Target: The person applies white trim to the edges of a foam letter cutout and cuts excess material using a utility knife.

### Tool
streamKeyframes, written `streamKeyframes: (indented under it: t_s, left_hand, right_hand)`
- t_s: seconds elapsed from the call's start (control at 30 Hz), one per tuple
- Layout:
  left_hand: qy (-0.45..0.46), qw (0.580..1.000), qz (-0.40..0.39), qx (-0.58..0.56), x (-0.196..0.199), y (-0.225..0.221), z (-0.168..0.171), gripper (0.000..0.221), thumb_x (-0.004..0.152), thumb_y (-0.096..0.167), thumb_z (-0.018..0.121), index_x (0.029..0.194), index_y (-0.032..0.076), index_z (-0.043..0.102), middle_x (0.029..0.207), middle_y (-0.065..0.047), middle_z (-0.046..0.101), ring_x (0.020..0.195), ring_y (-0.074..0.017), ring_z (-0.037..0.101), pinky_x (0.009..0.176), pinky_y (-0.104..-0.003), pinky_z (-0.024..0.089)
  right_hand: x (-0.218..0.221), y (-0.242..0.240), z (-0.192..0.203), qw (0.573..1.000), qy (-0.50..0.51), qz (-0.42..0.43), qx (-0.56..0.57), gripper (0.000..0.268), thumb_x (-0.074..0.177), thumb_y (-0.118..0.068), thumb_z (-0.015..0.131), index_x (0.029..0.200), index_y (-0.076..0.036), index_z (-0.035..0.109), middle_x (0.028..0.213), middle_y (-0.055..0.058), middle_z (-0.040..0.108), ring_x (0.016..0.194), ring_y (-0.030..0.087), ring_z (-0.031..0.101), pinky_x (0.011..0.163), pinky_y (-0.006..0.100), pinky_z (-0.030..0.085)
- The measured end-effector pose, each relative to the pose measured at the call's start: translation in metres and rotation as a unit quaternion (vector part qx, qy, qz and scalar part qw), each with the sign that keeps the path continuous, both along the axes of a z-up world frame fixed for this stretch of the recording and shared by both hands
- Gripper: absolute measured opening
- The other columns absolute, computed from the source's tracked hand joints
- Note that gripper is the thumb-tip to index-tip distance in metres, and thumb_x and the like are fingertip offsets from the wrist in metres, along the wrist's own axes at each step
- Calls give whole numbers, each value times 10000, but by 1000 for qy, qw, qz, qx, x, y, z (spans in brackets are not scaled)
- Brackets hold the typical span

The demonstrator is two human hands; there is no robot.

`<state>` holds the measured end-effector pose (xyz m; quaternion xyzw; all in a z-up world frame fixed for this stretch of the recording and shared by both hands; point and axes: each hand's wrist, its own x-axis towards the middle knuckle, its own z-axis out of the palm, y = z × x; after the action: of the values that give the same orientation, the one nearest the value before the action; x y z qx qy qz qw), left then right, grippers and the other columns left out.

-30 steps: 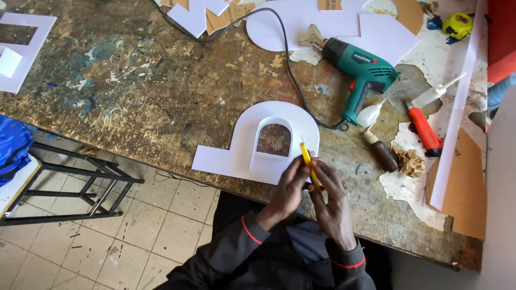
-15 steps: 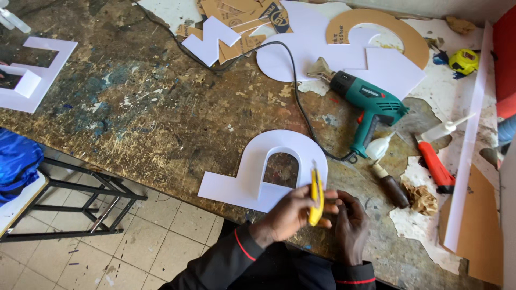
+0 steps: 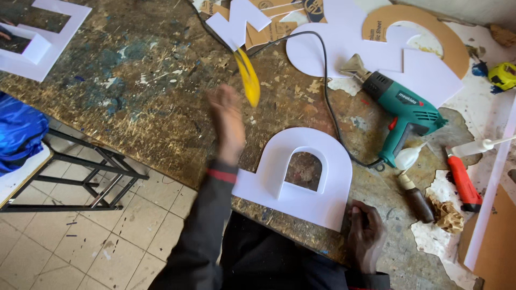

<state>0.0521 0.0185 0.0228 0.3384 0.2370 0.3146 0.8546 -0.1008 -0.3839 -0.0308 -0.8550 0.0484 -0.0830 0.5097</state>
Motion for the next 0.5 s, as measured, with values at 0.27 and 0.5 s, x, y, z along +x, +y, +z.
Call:
streamKeyframes:
  t_s: [0.27,0.5]
  left_hand:
    - [78,982,-10,174,-66,33,-25,670,1069,196,684,1654,69,382,1585,-228,600,1420,-327,648,1246,-487,550]
    - [80,954,-168,234,-80,-3,-58,313,1078,197,693,1299,-16,755,1156,-192,842,1073,-269,819,971,-382,682]
  right_hand:
    - [4,5,-14,999,-30,-41,0,180,1093,-47,677,1146,-37,848,1046,109,847,939,212,779,870,339,614]
    - [6,-4,-20,999,-24,-16,-13,199,1089,-130,683,1171,-61,851,1075,96,855,973,216,800,899,349,613]
